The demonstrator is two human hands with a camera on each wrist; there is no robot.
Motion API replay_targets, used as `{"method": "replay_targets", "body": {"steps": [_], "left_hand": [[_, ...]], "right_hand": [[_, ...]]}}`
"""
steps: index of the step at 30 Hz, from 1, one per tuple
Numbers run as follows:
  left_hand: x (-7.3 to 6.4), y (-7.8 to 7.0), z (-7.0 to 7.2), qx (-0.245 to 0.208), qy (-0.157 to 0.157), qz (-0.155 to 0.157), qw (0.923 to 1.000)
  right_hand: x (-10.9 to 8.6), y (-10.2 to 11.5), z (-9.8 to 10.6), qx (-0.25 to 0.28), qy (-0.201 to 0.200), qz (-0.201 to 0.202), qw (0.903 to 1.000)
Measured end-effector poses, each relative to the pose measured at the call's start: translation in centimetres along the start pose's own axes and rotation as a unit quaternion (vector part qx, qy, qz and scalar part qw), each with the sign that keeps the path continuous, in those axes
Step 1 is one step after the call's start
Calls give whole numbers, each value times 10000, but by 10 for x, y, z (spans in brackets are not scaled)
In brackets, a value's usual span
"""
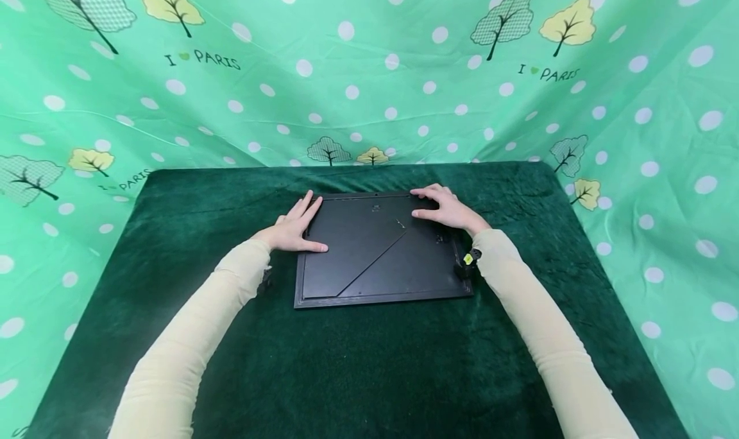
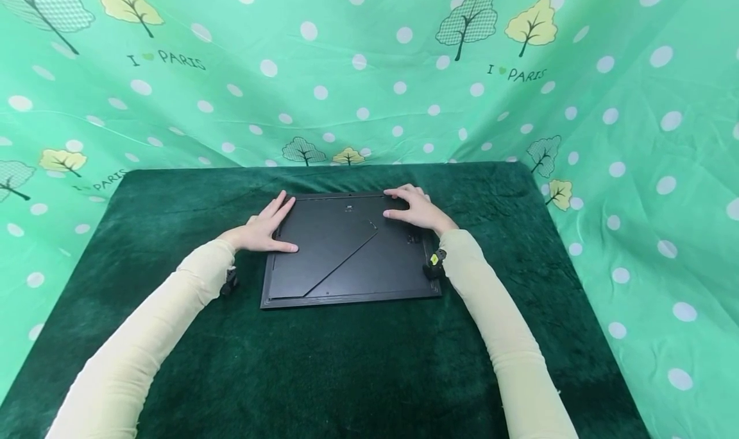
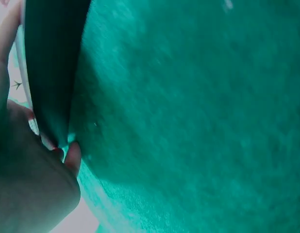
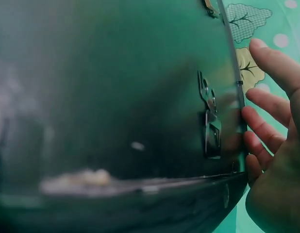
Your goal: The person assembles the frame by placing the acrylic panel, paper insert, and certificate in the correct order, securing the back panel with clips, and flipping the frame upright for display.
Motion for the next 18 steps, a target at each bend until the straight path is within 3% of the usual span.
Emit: {"method": "replay_targets", "body": {"steps": [4, 10, 18], "left_hand": [[3, 6, -4, 46, 132, 74, 9999], [6, 10, -8, 141, 173, 144, 9996], [3, 3, -4, 88, 64, 122, 9999]], "right_hand": [[2, 1, -1, -270, 129, 7, 9996], [3, 5, -2, -145, 233, -56, 9996], [4, 3, 0, -78, 399, -64, 9992]]}}
Point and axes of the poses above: each hand's wrist, its own x-axis towards the middle knuckle, its own z-axis out of the back of the hand, y = z × x, the point moved 4 cm from there along x, towards the middle knuckle, and after that the axes turned 5 degrees about x, right-handed, at the moved point
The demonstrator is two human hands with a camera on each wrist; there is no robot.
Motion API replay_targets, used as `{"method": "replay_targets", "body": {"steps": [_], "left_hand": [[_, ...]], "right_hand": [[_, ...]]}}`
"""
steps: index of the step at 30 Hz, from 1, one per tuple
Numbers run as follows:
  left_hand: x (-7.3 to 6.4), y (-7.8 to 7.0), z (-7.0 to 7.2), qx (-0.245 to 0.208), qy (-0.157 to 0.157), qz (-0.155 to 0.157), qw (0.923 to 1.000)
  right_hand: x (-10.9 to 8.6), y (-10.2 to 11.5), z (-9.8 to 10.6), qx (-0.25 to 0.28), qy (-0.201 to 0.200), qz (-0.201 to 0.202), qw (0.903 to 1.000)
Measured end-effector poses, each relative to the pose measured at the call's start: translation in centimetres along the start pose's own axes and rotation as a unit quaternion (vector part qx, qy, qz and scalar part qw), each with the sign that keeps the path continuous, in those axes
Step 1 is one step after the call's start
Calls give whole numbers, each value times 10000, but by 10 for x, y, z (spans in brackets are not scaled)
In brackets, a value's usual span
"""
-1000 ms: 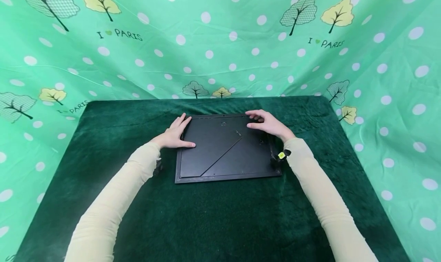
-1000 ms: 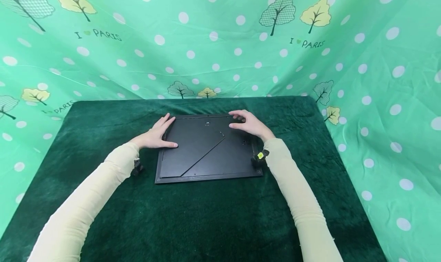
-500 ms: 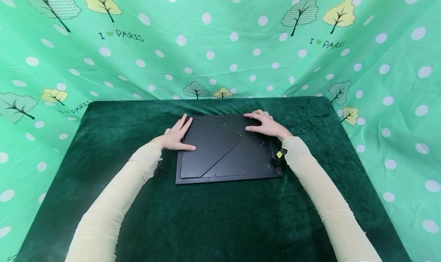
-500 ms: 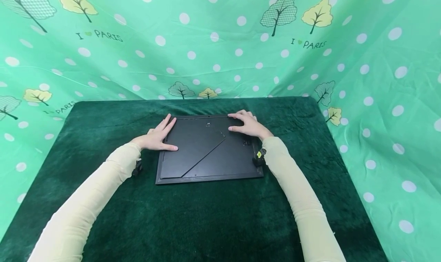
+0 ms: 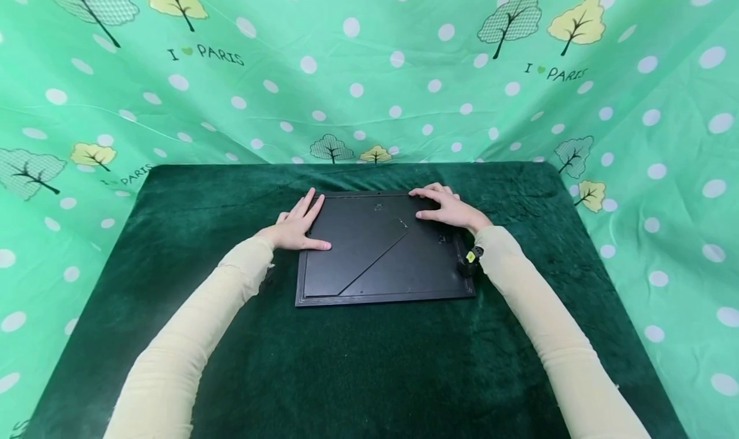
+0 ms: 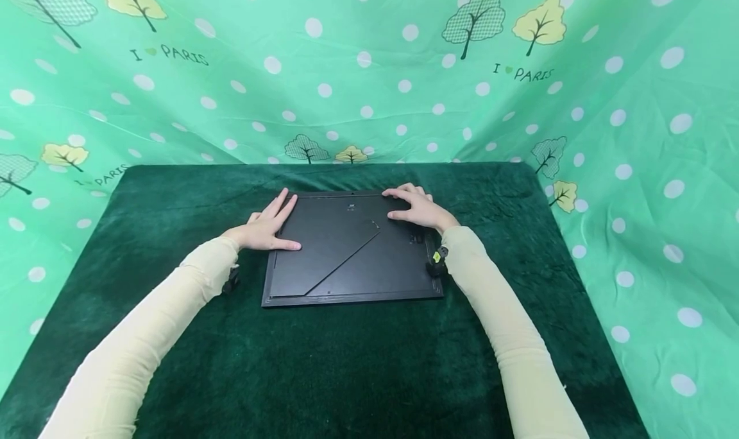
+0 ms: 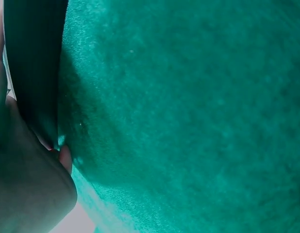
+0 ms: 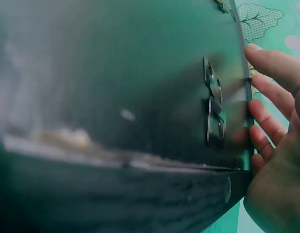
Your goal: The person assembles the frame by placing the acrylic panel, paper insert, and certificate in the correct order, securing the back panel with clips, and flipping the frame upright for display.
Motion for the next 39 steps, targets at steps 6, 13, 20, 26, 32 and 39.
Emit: {"method": "replay_targets", "body": {"steps": [6, 13, 20, 26, 32, 39], "left_hand": [[1, 0, -1, 9, -46, 3, 10000], [4, 0, -4, 10, -55, -62, 10000], [-5, 0, 1, 144, -89, 102, 9998], [0, -8, 0, 100, -25, 14, 9999], [3, -7, 0, 29, -111, -49, 9999], [1, -2, -1, -51, -163, -98, 9998]], "right_hand": [[2, -4, 1, -53, -35, -8, 10000], [0, -6, 1, -19, -114, -201, 9997], [8, 1, -1, -31, 15, -134, 9999], [1, -2, 4, -209, -72, -234, 9995], [1, -2, 6, -13, 13, -111, 9999], [12, -2, 10, 347, -571, -416, 9969]]}}
Point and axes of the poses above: each hand's wrist, its own x-axis towards the middle knuckle, its own z-axis out of the back of the hand, y = z × x, the point moved 4 cm from there along x, towards the middle knuckle, and after that the axes turned 5 degrees about x, right-handed, at the moved point
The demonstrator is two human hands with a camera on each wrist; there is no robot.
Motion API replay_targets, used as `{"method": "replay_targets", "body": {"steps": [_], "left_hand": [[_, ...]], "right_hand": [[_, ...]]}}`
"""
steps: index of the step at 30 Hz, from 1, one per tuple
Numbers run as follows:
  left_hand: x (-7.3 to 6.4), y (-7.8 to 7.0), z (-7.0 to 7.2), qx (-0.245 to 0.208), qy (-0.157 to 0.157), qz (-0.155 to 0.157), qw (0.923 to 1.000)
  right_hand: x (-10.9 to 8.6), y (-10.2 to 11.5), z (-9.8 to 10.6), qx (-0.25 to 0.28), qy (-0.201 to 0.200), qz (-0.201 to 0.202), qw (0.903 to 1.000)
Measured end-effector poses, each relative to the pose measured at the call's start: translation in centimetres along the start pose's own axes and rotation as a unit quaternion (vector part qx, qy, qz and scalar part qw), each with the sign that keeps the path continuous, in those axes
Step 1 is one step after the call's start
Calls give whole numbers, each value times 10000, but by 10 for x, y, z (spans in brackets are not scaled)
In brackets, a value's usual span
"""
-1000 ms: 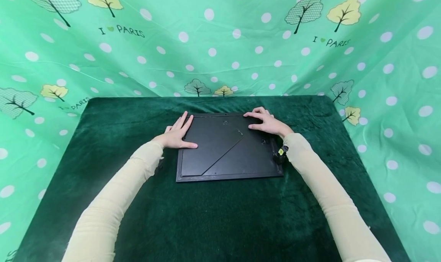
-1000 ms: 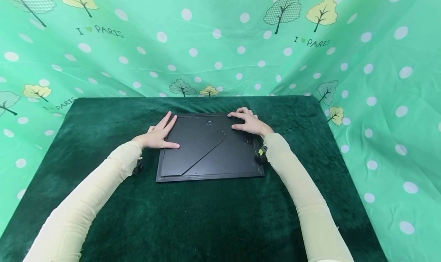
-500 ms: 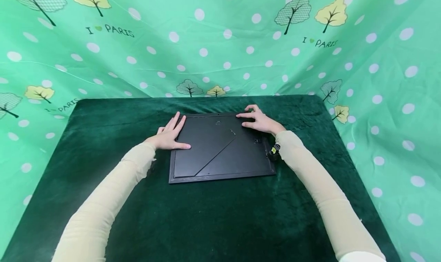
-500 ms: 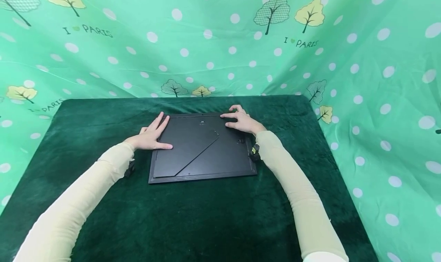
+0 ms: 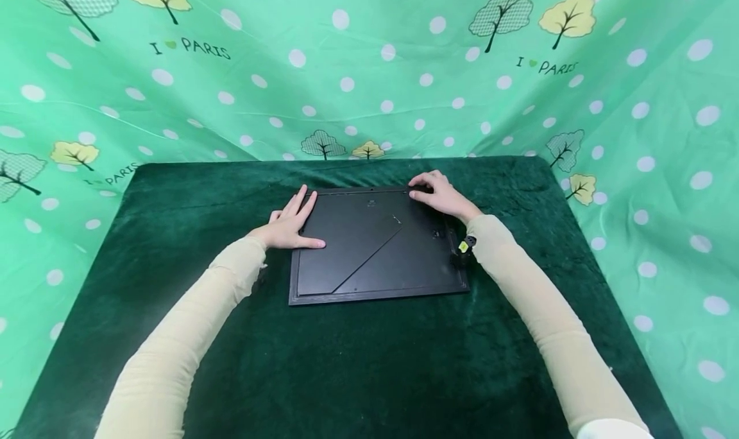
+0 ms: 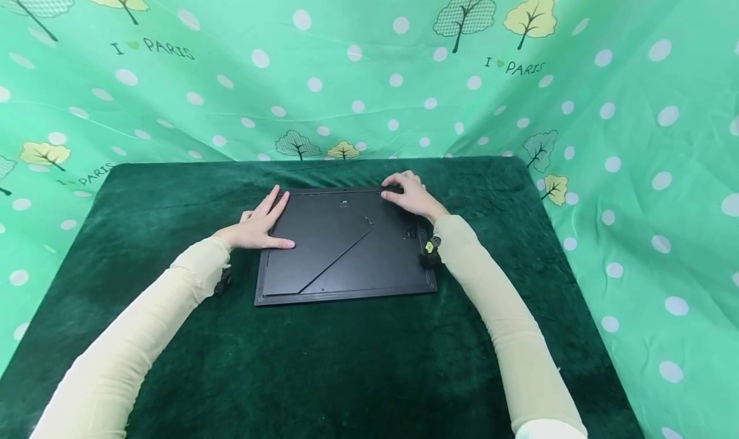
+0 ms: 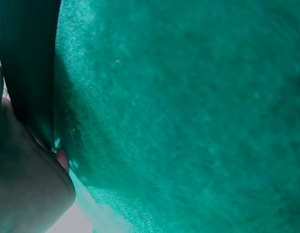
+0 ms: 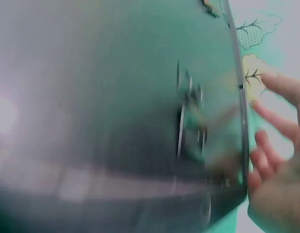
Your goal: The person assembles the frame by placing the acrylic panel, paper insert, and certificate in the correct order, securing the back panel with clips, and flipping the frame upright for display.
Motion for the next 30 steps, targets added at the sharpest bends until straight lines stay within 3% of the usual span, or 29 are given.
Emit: {"method": "replay_targets", "body": {"steps": [4, 9, 16, 30], "left_hand": [[-1, -1, -1, 50, -8, 18, 10000], [0, -3, -2, 18, 12, -17, 10000], [3, 7, -5, 17, 60, 79, 9999], [-1, -2, 1, 182, 104, 132, 9997]], "right_hand": [[10, 1, 0, -71, -545, -373, 9978], [16, 0, -4, -191, -660, -734, 9949], [22, 2, -6, -107, -536, -751, 9957], [27, 9, -7, -219, 206, -1519, 9879]]}}
Point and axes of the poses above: each hand's wrist, its own x-axis towards the middle knuckle, its own z-axis out of the back of the hand, y = z × x, the point moved 4 cm from there along x, towards the middle knuckle, and after that the axes turned 5 degrees about x, right-handed, at the moved point
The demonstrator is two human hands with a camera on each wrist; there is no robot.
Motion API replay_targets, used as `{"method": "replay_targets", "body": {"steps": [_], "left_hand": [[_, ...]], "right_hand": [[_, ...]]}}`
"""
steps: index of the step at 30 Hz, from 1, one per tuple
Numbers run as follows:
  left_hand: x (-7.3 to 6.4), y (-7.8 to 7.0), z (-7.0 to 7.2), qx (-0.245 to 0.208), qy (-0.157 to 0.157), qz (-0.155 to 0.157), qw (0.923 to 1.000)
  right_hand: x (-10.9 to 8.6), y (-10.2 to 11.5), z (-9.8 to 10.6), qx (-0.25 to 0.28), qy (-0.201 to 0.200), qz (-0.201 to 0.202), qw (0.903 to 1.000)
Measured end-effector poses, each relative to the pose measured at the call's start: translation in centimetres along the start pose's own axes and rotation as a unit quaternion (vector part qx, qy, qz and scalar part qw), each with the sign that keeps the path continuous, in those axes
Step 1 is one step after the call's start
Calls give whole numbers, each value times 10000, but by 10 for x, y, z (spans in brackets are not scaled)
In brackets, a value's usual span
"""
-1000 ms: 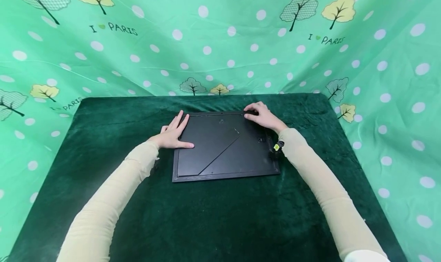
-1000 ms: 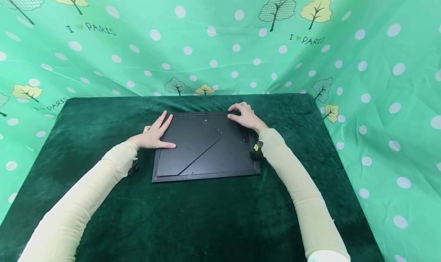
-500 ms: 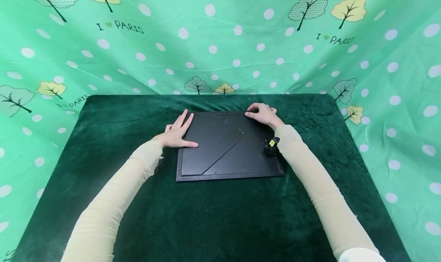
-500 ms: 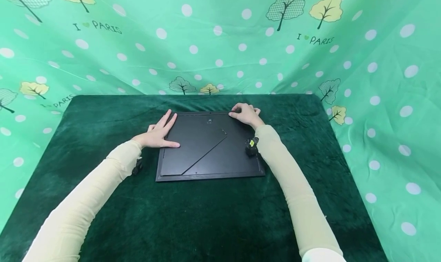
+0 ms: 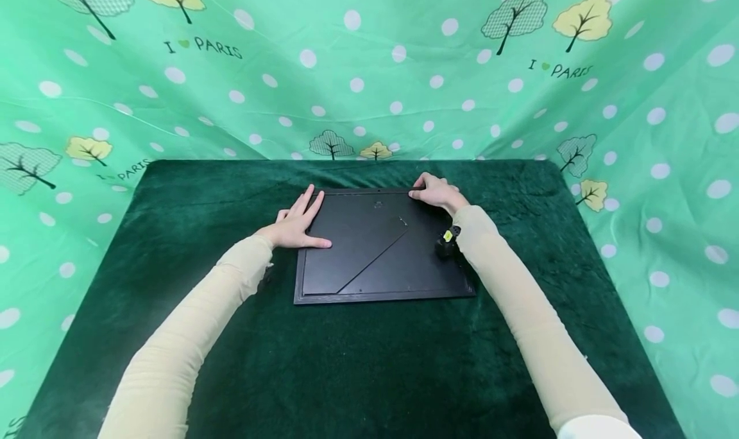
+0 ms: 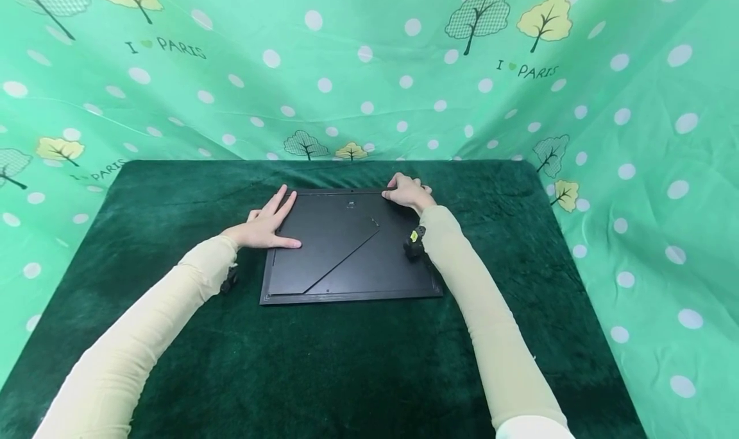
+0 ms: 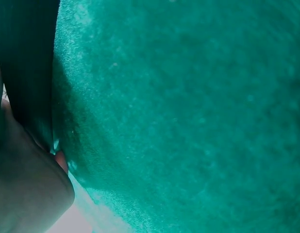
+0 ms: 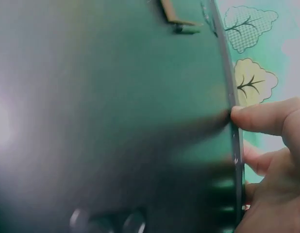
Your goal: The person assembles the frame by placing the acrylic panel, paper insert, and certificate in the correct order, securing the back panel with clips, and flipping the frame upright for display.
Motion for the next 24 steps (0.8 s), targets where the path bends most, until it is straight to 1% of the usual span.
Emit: {"method": "replay_targets", "body": {"steps": [7, 10, 15, 18, 24], "left_hand": [[1, 0, 0, 68, 13, 35, 10000], [0, 1, 0, 101, 1, 56, 9999], [-1, 1, 0, -27, -57, 10, 10000], [-1, 1, 0, -93, -99, -46, 9999], [-1, 1, -1, -199, -165, -92, 9996]], "right_hand": [[3, 3, -1, 543, 205, -229, 9981], [5, 5, -2, 690, 195, -252, 9971], [5, 6, -3, 838, 210, -352, 9956], [5, 4, -3, 1011, 334, -423, 9934], [7, 1, -1, 1418, 689, -323, 9870]]}}
Point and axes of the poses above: each hand's wrist, its own x-axis towards the middle knuckle, its own z-axis out of the back of the hand, y = z × x, the point moved 4 cm from there along x, towards the middle knuckle, and after that the axes turned 5 degrees about x, right-handed, at the moved point
